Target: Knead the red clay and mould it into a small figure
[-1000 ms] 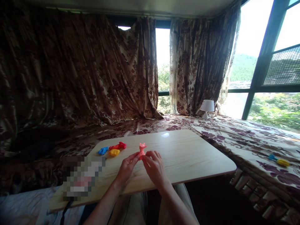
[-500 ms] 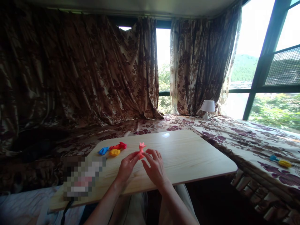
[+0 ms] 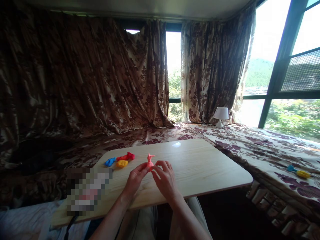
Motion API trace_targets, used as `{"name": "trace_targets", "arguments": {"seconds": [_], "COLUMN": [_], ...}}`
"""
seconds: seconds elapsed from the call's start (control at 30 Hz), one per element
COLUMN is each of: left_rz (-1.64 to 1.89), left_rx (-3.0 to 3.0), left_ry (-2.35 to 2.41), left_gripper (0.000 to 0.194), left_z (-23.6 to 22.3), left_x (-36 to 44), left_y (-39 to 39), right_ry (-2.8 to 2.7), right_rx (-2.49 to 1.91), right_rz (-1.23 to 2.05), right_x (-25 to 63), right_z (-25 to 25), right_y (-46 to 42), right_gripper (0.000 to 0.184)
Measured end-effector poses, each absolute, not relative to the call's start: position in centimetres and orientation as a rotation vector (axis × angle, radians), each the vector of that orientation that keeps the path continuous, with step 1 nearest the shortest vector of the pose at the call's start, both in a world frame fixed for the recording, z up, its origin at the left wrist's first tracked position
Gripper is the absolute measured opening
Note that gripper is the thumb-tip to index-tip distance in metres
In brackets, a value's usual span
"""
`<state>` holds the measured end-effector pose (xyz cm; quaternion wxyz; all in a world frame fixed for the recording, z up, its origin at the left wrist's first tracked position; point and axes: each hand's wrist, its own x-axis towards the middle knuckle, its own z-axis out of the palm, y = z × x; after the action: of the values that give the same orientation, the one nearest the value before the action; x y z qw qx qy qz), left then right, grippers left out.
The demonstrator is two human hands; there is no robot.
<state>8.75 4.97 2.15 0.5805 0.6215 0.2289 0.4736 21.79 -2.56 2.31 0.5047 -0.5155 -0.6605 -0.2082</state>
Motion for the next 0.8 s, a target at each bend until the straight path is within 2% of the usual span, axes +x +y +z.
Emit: {"name": "trace_targets", "arguments": {"seconds": [0.43,0.57,0.8], "left_rz": [1.100,1.117,1.103], "left_rx": [1.463,1.456,1.500], "left_ry": [0.569,0.578,0.564], "left_gripper": [0.039,0.037,0.032], "left_z": [1.9,2.4,2.7], "left_x": [8.9,8.8,8.7], "left_y": [5.2,4.9,4.6], "right_ry": [-1.562,-1.565,-1.551], "right_rx": [-1.190,-1.216,-1.211], "right_rz": [-0.412,-0.428,-0.420], "right_x": [21.9,21.9,22.0], "right_z": [2.1,1.9,1.8], "right_y": [-2.3,-2.2,-2.0], "right_gripper": [0.018,0.025,0.017]}}
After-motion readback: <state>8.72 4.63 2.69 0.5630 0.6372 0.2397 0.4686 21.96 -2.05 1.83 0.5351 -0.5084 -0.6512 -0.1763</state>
